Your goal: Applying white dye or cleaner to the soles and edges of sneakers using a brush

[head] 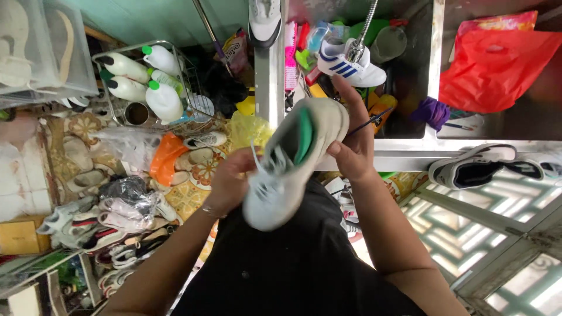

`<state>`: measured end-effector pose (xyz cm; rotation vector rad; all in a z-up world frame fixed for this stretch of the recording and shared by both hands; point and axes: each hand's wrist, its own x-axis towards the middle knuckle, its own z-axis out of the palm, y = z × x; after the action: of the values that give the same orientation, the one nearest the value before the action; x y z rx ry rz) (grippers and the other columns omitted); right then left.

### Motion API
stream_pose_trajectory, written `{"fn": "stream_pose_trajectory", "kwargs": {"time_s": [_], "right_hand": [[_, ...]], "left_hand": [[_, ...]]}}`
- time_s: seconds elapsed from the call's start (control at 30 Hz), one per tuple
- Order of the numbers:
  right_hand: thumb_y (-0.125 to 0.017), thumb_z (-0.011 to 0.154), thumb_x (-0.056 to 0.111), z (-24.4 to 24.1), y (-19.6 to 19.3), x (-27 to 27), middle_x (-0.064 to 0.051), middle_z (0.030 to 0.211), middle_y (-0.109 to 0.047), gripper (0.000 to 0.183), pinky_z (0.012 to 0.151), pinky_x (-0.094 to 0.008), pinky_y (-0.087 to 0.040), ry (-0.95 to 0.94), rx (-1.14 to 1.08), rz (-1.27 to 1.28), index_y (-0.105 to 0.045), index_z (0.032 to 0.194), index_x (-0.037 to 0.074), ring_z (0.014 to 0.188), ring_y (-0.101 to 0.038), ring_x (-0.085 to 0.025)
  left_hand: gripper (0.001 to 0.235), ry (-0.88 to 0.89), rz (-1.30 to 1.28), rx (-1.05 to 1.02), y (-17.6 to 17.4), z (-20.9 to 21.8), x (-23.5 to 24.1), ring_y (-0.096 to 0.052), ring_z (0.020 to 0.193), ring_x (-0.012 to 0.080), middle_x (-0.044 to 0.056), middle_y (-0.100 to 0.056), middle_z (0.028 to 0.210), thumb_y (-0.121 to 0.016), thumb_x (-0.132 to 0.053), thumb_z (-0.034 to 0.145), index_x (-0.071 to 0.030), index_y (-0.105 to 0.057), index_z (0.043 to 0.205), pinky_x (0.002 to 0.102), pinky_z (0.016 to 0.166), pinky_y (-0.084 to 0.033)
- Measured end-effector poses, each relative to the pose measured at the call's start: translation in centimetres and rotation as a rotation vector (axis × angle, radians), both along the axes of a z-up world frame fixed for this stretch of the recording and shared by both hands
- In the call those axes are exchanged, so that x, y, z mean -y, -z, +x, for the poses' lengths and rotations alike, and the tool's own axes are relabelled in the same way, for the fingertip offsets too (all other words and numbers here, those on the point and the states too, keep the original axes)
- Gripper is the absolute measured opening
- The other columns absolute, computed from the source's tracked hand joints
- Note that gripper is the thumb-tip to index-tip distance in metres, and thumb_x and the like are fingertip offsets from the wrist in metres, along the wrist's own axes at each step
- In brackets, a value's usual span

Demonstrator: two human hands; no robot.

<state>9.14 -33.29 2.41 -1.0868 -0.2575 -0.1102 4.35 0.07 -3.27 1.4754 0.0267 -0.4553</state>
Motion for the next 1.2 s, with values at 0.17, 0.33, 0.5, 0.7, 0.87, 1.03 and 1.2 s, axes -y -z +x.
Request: {"fn": "stream_pose_trajectory", "kwargs": {"time_s": [0.17, 0.33, 0.5, 0.7, 0.87, 1.03, 1.2], "right_hand": [[-0.098, 0.101, 0.031, 0.7, -1.0, -3.8, -0.022, 0.147, -0.085, 0.127, 0.106, -0.039, -0.072, -0.240, -0.038, 0.047, -0.024, 0.200, 0.003, 0.113, -0.089, -0.022], [-0.093, 0.109, 0.023, 1.0, 0.0, -5.3, -0.023, 0.140, -0.090, 0.128, 0.098, -0.037, -0.073, -0.450, -0.066, 0.082, -0.009, 0.204, 0.008, 0.112, -0.091, -0.022], [-0.092, 0.107, 0.027, 0.4, -0.5, -6.1, -0.028, 0.154, -0.085, 0.133, 0.104, -0.040, -0.076, -0.521, -0.133, 0.052, -0.002, 0.204, 0.018, 0.117, -0.090, -0.023], [-0.071, 0.123, 0.033, -1.8, 3.5, -3.1, -0.036, 0.119, -0.087, 0.059, 0.071, -0.037, -0.069, 0.050, -0.010, -0.181, -0.062, 0.167, -0.005, 0.083, -0.084, -0.028], [-0.031, 0.129, 0.061, -3.1, 5.9, 1.4, -0.015, 0.095, -0.076, 0.083, 0.075, -0.033, -0.050, 0.427, -0.319, -0.228, -0.089, 0.117, 0.003, 0.079, -0.061, -0.017], [-0.023, 0.130, 0.066, -5.6, 11.0, 3.6, -0.014, 0.110, -0.069, 0.092, 0.080, -0.031, -0.061, 0.427, -0.394, -0.225, -0.085, 0.135, -0.003, 0.088, -0.072, -0.020], [-0.080, 0.121, 0.016, -7.4, 12.5, -0.7, -0.015, 0.098, -0.087, 0.021, 0.087, -0.037, -0.075, 0.486, -0.590, -0.229, -0.086, 0.104, 0.004, 0.089, -0.088, -0.025]], "left_hand": [[0.087, -0.100, -0.203, 0.043, -7.9, 2.0, -1.2, -0.064, 0.158, 0.0447, 0.031, -0.062, 0.176, -0.071, -0.053, 0.118, -0.005, -0.046, 0.187, 0.063, 0.123, -0.058], [0.127, 0.054, -0.237, 0.164, -14.5, 5.5, 1.8, -0.054, 0.172, 0.0563, 0.035, -0.055, 0.184, -0.094, -0.081, 0.098, -0.011, -0.046, 0.192, 0.079, 0.129, -0.057], [0.087, 0.186, -0.032, 0.088, -16.4, 7.8, 3.0, -0.079, 0.122, 0.0438, 0.031, -0.082, 0.131, -0.094, -0.031, 0.095, -0.006, -0.070, 0.174, 0.064, 0.105, -0.067], [0.081, 0.065, -0.016, 0.045, -13.7, 5.2, 1.6, -0.085, 0.123, 0.0347, 0.023, -0.085, 0.129, -0.094, -0.020, 0.098, -0.015, -0.067, 0.173, 0.054, 0.105, -0.067], [0.075, 0.012, -0.014, 0.033, -12.4, 3.5, -0.1, -0.083, 0.127, 0.0346, 0.025, -0.085, 0.134, -0.087, -0.012, 0.100, -0.013, -0.063, 0.171, 0.054, 0.108, -0.066], [0.070, -0.118, 0.033, 0.009, -11.8, 2.4, -1.6, -0.076, 0.137, 0.0442, 0.029, -0.079, 0.147, -0.091, -0.005, 0.098, -0.009, -0.068, 0.164, 0.060, 0.114, -0.065], [0.079, -0.505, 0.059, -0.236, -7.7, 3.4, -8.5, -0.075, 0.101, 0.0200, 0.005, -0.071, 0.138, -0.078, -0.019, 0.069, -0.012, -0.080, 0.149, 0.032, 0.081, -0.058]]}}
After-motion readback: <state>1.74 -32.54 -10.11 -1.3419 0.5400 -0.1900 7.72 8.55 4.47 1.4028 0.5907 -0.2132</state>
